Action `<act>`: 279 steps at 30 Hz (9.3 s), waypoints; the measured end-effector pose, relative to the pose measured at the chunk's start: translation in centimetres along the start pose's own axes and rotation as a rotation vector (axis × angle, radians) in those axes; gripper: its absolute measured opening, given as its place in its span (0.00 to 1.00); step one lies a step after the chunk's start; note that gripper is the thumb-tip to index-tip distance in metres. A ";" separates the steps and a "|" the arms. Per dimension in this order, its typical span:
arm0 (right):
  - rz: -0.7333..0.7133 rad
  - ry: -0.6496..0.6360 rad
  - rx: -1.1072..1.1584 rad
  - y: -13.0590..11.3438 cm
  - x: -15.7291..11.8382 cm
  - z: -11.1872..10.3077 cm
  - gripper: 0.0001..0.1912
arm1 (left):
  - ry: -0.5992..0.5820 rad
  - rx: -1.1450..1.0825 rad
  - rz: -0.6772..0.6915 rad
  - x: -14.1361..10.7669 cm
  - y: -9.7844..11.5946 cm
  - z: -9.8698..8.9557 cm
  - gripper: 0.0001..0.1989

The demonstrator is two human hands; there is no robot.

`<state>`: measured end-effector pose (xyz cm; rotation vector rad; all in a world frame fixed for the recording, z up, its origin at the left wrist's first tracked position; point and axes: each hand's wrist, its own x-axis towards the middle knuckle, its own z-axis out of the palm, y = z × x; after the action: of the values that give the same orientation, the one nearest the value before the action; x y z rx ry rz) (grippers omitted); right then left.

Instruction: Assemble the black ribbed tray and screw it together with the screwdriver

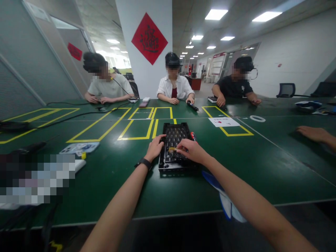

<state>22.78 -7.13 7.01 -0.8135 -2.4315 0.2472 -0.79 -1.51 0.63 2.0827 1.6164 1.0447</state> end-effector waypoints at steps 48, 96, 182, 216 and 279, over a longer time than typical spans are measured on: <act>-0.019 -0.180 0.042 1.0 0.1 1.8 0.10 | 0.033 -0.140 0.008 -0.3 -0.9 0.4 0.30; -0.056 -0.153 0.113 1.2 0.2 2.2 0.11 | 0.014 -0.089 0.071 -0.1 -1.4 0.5 0.26; -0.050 -0.120 0.036 1.0 0.3 3.3 0.10 | -0.022 -0.013 0.187 -0.3 -1.2 0.2 0.15; -0.019 -0.103 0.126 0.7 0.1 3.3 0.09 | -0.028 0.314 0.331 -1.7 3.0 -2.6 0.04; -0.036 -0.110 0.051 0.9 0.1 3.5 0.08 | -0.035 0.356 0.332 -0.7 1.7 -1.1 0.21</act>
<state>21.16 -6.29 3.84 -0.7504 -2.5286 0.3469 -0.42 -2.92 2.14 2.6591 1.5668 0.8529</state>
